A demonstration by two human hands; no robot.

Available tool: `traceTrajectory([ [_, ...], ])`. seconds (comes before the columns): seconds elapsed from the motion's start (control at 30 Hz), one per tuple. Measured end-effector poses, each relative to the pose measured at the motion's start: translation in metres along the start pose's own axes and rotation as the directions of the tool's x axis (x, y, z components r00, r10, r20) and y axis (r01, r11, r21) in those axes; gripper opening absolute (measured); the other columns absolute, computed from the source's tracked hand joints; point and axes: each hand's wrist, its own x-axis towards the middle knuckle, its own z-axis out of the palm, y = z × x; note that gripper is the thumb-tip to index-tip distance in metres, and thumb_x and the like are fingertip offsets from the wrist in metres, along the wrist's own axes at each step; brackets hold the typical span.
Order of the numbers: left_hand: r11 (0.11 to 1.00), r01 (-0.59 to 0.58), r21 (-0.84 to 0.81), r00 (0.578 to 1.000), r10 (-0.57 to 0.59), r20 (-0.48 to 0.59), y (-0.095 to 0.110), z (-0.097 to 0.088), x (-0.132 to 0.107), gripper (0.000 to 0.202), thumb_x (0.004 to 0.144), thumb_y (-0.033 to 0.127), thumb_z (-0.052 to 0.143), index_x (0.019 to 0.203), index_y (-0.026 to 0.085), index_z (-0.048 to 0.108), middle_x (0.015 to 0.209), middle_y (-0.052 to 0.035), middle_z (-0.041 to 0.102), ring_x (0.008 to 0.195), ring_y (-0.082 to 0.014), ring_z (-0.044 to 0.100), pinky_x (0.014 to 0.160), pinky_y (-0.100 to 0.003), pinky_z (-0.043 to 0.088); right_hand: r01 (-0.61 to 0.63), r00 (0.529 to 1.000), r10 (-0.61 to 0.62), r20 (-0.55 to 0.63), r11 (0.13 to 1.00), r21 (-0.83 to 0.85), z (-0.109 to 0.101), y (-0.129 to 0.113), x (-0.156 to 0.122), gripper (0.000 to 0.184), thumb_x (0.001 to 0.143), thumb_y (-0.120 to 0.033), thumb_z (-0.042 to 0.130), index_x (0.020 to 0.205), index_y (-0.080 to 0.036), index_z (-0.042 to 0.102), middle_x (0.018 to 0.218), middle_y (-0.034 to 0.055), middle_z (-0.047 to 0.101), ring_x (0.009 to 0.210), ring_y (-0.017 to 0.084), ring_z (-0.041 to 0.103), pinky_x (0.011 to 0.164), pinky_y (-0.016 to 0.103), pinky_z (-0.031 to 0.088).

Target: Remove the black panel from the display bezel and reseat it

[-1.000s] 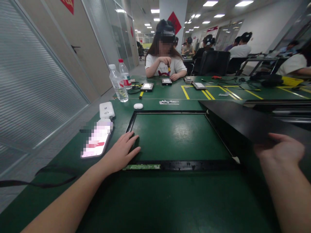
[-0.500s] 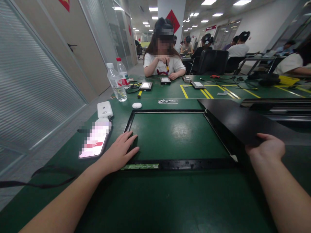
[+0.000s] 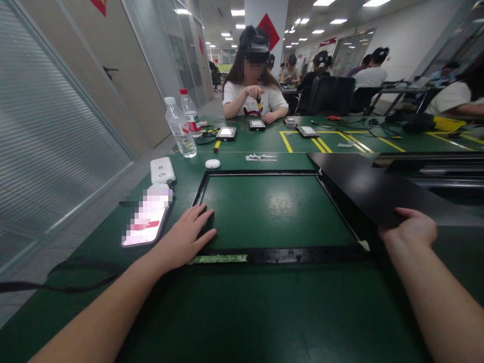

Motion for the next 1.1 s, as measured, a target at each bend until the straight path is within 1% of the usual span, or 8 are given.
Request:
traceTrajectory([
  [0.1, 1.0, 0.002, -0.002, 1.0, -0.002, 0.009, -0.001, 0.0, 0.0, 0.084, 0.108, 0.063, 0.041, 0.17, 0.008, 0.047, 0.183, -0.0214, 0.032, 0.171, -0.0413, 0.023, 0.137, -0.062, 0.024, -0.013, 0.997, 0.013, -0.074, 1.0, 0.005, 0.001, 0.0, -0.001, 0.035, 0.054, 0.005, 0.054, 0.08, -0.018, 0.059, 0.105, 0.0016, 0.071, 0.085, 0.016, 0.074, 0.065, 0.033, 0.069],
  [0.2, 1.0, -0.002, -0.006, 1.0, 0.002, 0.005, -0.003, 0.001, 0.001, 0.083, 0.108, 0.064, 0.041, 0.17, 0.01, 0.047, 0.183, -0.0205, 0.032, 0.171, -0.0407, 0.024, 0.136, -0.062, 0.025, -0.02, 0.996, 0.021, -0.084, 1.0, 0.016, 0.002, 0.002, -0.004, 0.037, 0.054, 0.006, 0.054, 0.081, -0.018, 0.059, 0.104, 0.0012, 0.073, 0.085, 0.016, 0.075, 0.073, 0.037, 0.071],
  [0.33, 1.0, -0.008, -0.007, 1.0, 0.008, 0.001, -0.005, 0.002, 0.001, 0.082, 0.108, 0.064, 0.042, 0.17, 0.01, 0.048, 0.183, -0.0208, 0.032, 0.171, -0.0415, 0.024, 0.136, -0.064, 0.026, -0.042, 0.995, 0.044, -0.089, 0.999, 0.018, 0.004, 0.005, -0.008, 0.039, 0.053, 0.006, 0.052, 0.083, -0.018, 0.058, 0.106, 0.0016, 0.073, 0.085, 0.015, 0.075, 0.075, 0.033, 0.071],
  [0.43, 1.0, -0.02, -0.021, 1.0, 0.02, -0.009, -0.006, 0.003, 0.002, 0.081, 0.108, 0.066, 0.043, 0.17, 0.013, 0.049, 0.183, -0.0198, 0.033, 0.17, -0.0424, 0.025, 0.134, -0.066, 0.028, -0.052, 0.995, 0.052, -0.088, 0.999, 0.013, 0.005, 0.006, -0.01, 0.038, 0.055, 0.006, 0.051, 0.084, -0.018, 0.058, 0.107, 0.0024, 0.073, 0.085, 0.014, 0.075, 0.076, 0.031, 0.07],
  [0.63, 0.999, -0.023, -0.034, 1.0, 0.022, -0.014, -0.008, 0.004, 0.002, 0.083, 0.108, 0.068, 0.042, 0.171, 0.014, 0.047, 0.183, -0.0202, 0.032, 0.17, -0.0436, 0.025, 0.134, -0.068, 0.029, -0.051, 0.993, 0.052, -0.102, 0.999, 0.011, 0.005, 0.005, -0.012, 0.035, 0.055, 0.007, 0.052, 0.08, -0.017, 0.056, 0.107, 0.0016, 0.072, 0.082, 0.014, 0.074, 0.073, 0.033, 0.071],
  [0.8, 0.998, -0.034, -0.047, 0.999, 0.033, -0.024, -0.012, 0.006, 0.002, 0.081, 0.108, 0.068, 0.044, 0.171, 0.018, 0.047, 0.183, -0.0184, 0.032, 0.17, -0.0436, 0.025, 0.132, -0.069, 0.033, -0.055, 0.994, 0.055, -0.09, 0.998, 0.005, 0.006, 0.005, -0.014, 0.034, 0.056, 0.007, 0.053, 0.08, -0.017, 0.057, 0.104, 0.0023, 0.072, 0.083, 0.014, 0.074, 0.071, 0.031, 0.071],
  [0.97, 0.998, -0.055, -0.031, 0.998, 0.053, -0.037, -0.009, 0.005, 0.001, 0.08, 0.108, 0.065, 0.045, 0.169, 0.014, 0.05, 0.182, -0.0198, 0.035, 0.169, -0.0432, 0.027, 0.134, -0.066, 0.028, -0.052, 0.995, 0.052, -0.082, 0.999, -0.001, 0.006, 0.006, -0.016, 0.032, 0.058, 0.005, 0.052, 0.079, -0.018, 0.056, 0.101, 0.0021, 0.072, 0.082, 0.013, 0.074, 0.064, 0.025, 0.068],
  [1.1, 0.999, -0.036, -0.029, 0.999, 0.036, -0.023, -0.007, 0.003, 0.001, 0.081, 0.108, 0.067, 0.043, 0.17, 0.015, 0.049, 0.183, -0.0192, 0.034, 0.17, -0.0419, 0.025, 0.135, -0.065, 0.029, -0.066, 0.995, 0.066, -0.077, 0.998, -0.001, 0.005, 0.006, -0.015, 0.034, 0.056, 0.005, 0.053, 0.081, -0.018, 0.056, 0.102, 0.0022, 0.072, 0.082, 0.014, 0.075, 0.064, 0.028, 0.069],
])
